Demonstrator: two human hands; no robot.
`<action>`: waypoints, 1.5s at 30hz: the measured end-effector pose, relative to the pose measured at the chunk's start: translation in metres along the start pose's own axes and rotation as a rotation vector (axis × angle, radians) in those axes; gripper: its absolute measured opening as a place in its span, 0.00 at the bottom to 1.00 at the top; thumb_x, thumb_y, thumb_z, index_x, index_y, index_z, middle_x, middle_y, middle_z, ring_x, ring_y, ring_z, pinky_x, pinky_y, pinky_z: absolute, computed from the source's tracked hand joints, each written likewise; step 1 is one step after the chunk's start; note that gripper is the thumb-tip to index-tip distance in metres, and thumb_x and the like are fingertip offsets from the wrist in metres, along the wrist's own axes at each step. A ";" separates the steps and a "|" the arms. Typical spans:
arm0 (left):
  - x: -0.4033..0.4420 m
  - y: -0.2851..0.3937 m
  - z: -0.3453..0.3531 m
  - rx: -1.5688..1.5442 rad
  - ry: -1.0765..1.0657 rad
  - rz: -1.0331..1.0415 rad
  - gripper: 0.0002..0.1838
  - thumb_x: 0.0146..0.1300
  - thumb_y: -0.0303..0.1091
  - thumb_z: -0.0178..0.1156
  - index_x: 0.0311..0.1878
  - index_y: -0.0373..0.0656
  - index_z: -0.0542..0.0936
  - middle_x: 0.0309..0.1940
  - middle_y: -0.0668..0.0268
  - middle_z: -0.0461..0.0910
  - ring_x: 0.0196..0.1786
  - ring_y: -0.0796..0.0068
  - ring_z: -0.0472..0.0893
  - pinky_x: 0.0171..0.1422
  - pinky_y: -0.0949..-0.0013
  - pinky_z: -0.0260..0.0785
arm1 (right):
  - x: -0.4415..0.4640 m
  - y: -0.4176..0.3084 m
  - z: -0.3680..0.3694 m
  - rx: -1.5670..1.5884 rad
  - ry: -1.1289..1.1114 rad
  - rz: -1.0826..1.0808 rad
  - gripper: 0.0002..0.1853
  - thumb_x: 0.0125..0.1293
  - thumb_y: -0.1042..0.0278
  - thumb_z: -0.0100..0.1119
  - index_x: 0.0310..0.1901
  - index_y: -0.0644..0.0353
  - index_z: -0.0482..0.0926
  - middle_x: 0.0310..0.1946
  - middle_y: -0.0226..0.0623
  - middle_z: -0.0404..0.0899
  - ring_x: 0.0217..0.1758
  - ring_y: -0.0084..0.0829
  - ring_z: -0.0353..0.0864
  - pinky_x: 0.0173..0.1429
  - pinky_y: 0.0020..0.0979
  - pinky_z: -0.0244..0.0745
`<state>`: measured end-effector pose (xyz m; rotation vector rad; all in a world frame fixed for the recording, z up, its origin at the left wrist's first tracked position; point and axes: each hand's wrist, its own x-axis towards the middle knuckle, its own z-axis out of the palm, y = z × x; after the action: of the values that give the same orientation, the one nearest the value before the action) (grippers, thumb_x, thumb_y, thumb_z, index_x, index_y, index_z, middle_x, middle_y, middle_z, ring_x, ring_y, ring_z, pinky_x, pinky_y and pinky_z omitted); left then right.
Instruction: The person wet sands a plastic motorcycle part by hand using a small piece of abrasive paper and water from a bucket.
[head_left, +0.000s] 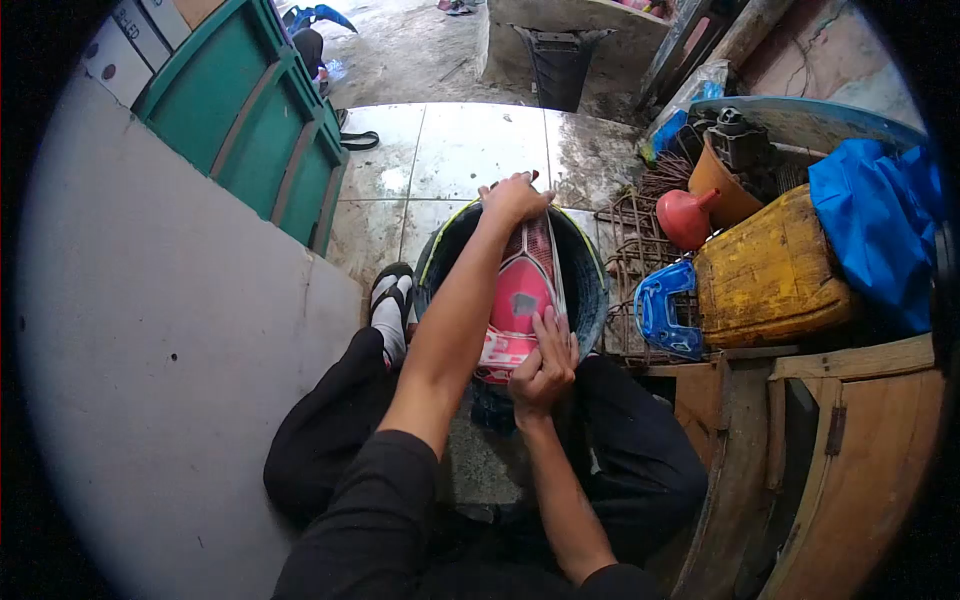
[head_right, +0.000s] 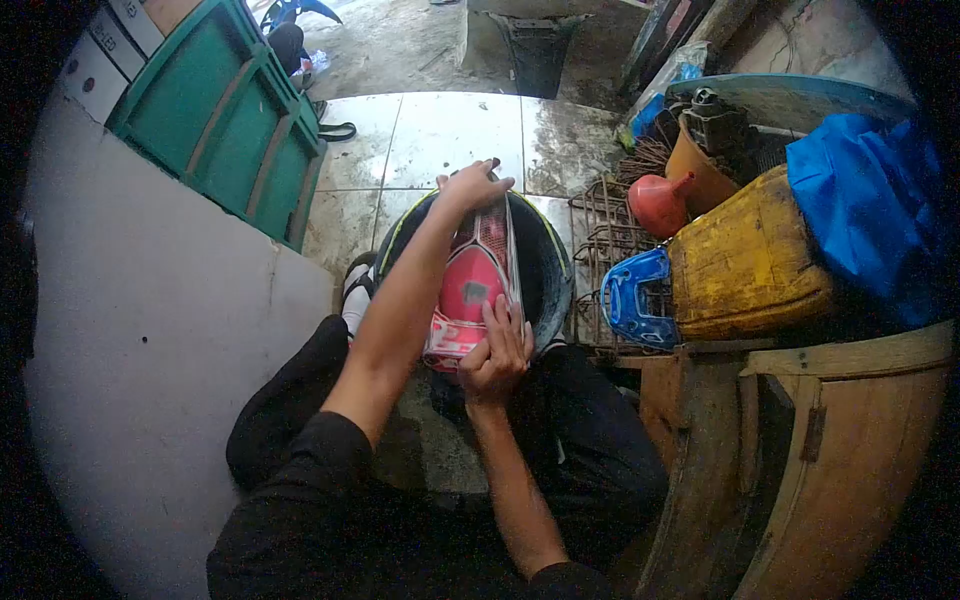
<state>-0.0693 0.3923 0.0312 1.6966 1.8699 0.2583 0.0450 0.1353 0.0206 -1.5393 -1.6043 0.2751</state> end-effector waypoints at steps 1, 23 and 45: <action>-0.015 -0.003 -0.001 0.004 0.002 -0.002 0.41 0.63 0.65 0.55 0.72 0.49 0.68 0.70 0.60 0.70 0.71 0.61 0.71 0.74 0.35 0.49 | 0.000 -0.002 0.000 0.005 0.000 0.001 0.25 0.59 0.74 0.44 0.56 0.61 0.83 0.61 0.47 0.79 0.69 0.50 0.73 0.76 0.52 0.55; 0.004 0.007 -0.007 0.060 -0.064 -0.035 0.34 0.64 0.61 0.53 0.70 0.55 0.72 0.68 0.62 0.73 0.69 0.59 0.74 0.76 0.33 0.45 | 0.000 -0.001 -0.002 -0.001 0.009 0.003 0.25 0.59 0.73 0.45 0.56 0.61 0.83 0.60 0.46 0.80 0.68 0.48 0.75 0.76 0.50 0.55; -0.001 0.009 -0.007 0.075 -0.006 -0.053 0.33 0.59 0.54 0.57 0.69 0.57 0.73 0.65 0.59 0.77 0.66 0.58 0.76 0.76 0.38 0.49 | 0.000 -0.003 -0.001 0.006 0.008 0.022 0.24 0.58 0.74 0.46 0.56 0.60 0.83 0.61 0.44 0.80 0.69 0.47 0.74 0.75 0.49 0.55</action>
<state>-0.0651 0.3949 0.0416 1.6918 1.9394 0.1641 0.0437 0.1344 0.0227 -1.5521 -1.5795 0.2849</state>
